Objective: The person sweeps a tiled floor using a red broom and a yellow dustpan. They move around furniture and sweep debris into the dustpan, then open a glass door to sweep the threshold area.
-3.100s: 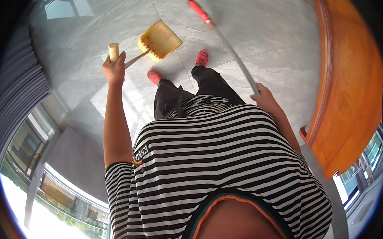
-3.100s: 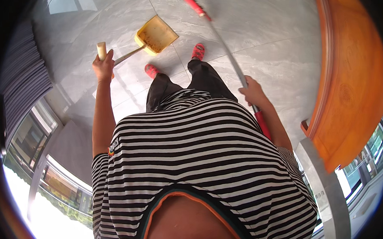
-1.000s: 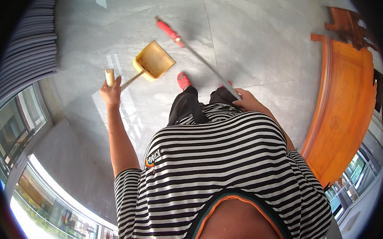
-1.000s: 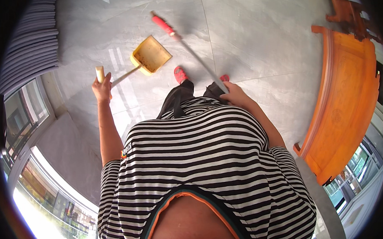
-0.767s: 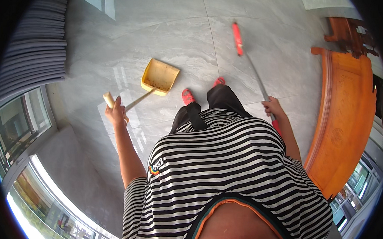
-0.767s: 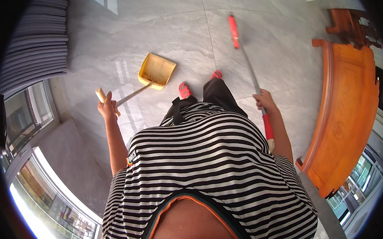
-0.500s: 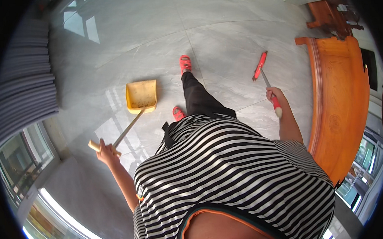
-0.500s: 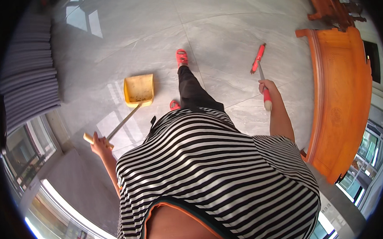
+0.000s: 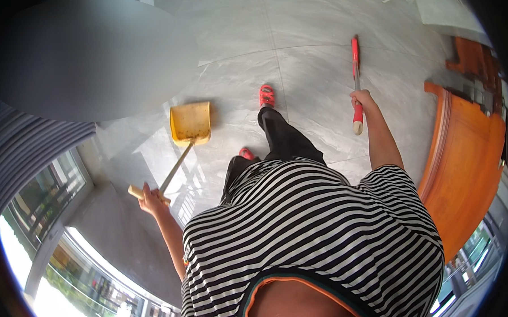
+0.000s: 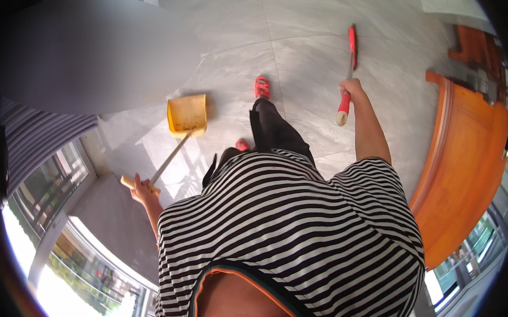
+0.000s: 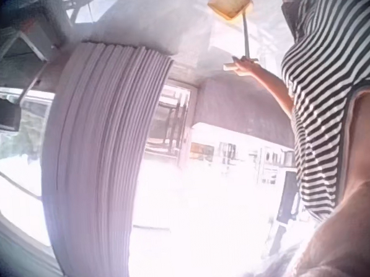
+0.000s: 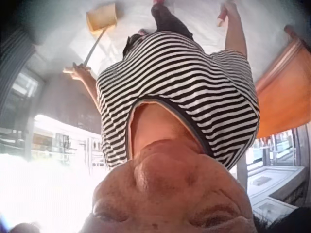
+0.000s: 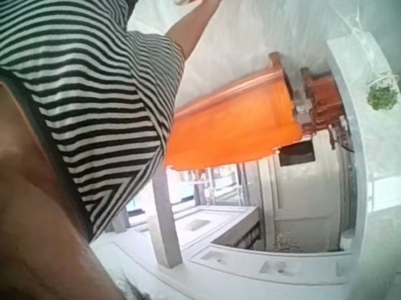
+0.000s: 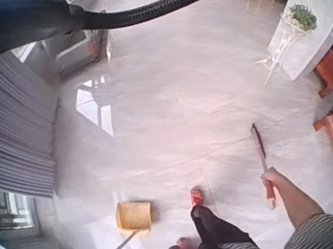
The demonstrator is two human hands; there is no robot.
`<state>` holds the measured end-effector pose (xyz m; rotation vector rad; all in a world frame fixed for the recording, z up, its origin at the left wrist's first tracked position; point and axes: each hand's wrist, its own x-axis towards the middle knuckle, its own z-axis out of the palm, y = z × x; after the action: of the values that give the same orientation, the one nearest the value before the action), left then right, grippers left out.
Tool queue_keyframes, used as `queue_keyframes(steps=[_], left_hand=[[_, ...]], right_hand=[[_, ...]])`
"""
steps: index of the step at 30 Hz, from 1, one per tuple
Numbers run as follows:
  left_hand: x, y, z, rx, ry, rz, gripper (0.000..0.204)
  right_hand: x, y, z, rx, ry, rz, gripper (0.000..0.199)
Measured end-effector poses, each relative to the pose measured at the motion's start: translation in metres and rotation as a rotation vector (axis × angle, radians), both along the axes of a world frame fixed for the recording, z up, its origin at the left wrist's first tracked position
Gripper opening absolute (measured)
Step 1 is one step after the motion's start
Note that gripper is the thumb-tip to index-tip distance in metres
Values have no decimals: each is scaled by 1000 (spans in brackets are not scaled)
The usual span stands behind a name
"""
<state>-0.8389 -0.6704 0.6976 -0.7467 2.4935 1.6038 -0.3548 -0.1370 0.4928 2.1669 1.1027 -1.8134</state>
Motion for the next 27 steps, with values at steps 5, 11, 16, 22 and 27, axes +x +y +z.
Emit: queue_keyframes(steps=[5, 11, 16, 22, 27], left_hand=[[-48, 22, -22, -9, 25, -74, 18], [-98, 29, -62, -43, -31, -96, 19], [-157, 24, -72, -114, -38, -148, 20], [-196, 0, -48, 11, -54, -77, 24], [-207, -41, -37, 203, -59, 108, 17]], right_hand=[[-132, -11, 32, 144, -308, 700, 10], [-260, -103, 74, 64, -137, 1079, 36], [-328, -175, 53, 153, 197, 1563, 33], [-384, -191, 110, 79, 371, 1381, 22], [-457, -155, 147, -1, 181, 1049, 59]])
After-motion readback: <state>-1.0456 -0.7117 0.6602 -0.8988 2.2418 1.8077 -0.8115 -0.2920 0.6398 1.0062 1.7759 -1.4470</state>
